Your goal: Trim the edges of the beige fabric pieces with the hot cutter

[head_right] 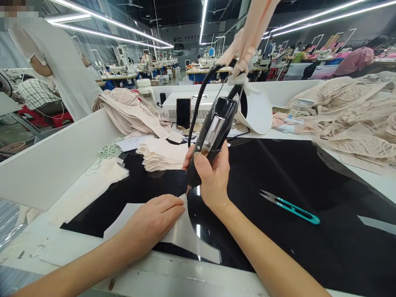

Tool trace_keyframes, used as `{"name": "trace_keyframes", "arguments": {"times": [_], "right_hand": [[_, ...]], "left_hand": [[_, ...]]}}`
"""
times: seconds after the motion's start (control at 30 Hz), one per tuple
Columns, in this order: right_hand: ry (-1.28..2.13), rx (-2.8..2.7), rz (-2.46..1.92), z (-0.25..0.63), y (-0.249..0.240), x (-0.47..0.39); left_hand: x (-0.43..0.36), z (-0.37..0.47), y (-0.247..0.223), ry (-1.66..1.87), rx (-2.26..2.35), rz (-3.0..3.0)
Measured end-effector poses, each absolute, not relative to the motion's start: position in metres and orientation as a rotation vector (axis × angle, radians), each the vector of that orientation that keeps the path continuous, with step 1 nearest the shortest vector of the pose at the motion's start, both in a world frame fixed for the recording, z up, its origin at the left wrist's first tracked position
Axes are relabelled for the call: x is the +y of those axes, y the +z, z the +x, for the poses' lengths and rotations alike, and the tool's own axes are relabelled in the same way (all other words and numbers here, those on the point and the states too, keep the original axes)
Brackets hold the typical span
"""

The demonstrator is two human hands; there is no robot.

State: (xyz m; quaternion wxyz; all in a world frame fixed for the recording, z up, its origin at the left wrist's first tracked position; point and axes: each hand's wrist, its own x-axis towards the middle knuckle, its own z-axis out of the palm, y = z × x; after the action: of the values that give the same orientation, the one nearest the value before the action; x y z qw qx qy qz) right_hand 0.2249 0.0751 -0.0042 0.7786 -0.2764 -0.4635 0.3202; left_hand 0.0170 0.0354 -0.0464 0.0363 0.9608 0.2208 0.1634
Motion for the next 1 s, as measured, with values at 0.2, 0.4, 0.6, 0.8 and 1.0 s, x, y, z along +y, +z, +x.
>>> {"name": "trace_keyframes", "arguments": {"times": [0.2, 0.4, 0.6, 0.8, 1.0], "right_hand": [[0.669, -0.999, -0.596, 0.225, -0.004, 0.074], [0.65, -1.021, -0.598, 0.225, -0.005, 0.075], [0.638, -1.008, -0.597, 0.224, -0.004, 0.076], [0.632, -0.998, -0.586, 0.227, 0.005, 0.074], [0.654, -1.031, -0.582, 0.224, 0.002, 0.074]], "left_hand": [[0.037, 0.02, -0.051, 0.565, 0.675, 3.053], [0.038, 0.021, -0.053, 0.607, 0.648, 3.074], [0.036, 0.021, -0.054, 0.666, 0.658, 3.091], [0.035, 0.023, -0.056, 0.655, 0.665, 3.1], [0.035, 0.024, -0.056, 0.782, 0.648, 3.104]]}}
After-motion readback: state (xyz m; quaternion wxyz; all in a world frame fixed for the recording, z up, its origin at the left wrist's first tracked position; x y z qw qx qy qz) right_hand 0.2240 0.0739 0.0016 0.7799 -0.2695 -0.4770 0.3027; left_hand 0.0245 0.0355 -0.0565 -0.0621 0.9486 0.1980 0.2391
